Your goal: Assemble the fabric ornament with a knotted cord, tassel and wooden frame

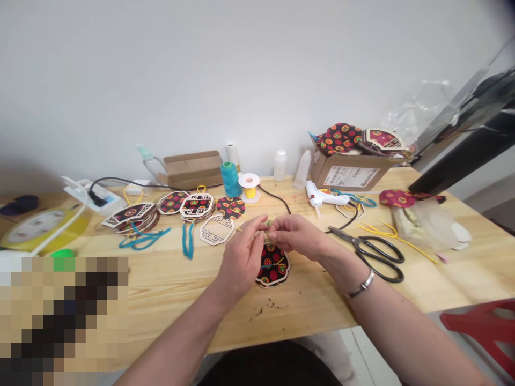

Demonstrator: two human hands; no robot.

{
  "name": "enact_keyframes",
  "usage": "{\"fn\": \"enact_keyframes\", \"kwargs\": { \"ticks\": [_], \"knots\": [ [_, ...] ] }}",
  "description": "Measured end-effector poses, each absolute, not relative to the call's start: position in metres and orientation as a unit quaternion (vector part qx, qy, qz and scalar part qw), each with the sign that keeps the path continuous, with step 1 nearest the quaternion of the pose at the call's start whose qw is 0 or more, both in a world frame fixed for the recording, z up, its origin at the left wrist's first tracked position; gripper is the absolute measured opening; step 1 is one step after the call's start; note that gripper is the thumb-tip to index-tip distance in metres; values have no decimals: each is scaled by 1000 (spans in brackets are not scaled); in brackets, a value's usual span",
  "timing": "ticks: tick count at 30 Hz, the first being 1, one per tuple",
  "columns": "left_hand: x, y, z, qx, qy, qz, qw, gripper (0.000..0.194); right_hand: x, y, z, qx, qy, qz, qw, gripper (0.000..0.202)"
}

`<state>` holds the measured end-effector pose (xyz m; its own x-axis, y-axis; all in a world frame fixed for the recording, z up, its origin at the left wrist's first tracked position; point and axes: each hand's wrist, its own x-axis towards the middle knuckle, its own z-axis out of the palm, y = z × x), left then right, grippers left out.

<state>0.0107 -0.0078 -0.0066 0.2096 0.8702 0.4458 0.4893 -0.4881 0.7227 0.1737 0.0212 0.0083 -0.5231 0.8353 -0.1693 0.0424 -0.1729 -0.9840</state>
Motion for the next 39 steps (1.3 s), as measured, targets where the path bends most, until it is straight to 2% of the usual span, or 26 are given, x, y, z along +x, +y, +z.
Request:
{"fn": "enact_keyframes", "kwargs": {
  "ticks": [8, 23, 39],
  "knots": [
    [11, -7, -6, 800, 409, 398, 185, 30, 179, 26, 5, -392, -573, 673, 256, 25],
    [5, -3, -11, 866, 321, 375, 77, 25, 187, 32, 6, -424, -535, 699, 212, 10],
    [0, -7, -21, 874, 312, 372, -27, 27, 188, 32, 3, -404, -507, 729, 219, 20]
  ]
}}
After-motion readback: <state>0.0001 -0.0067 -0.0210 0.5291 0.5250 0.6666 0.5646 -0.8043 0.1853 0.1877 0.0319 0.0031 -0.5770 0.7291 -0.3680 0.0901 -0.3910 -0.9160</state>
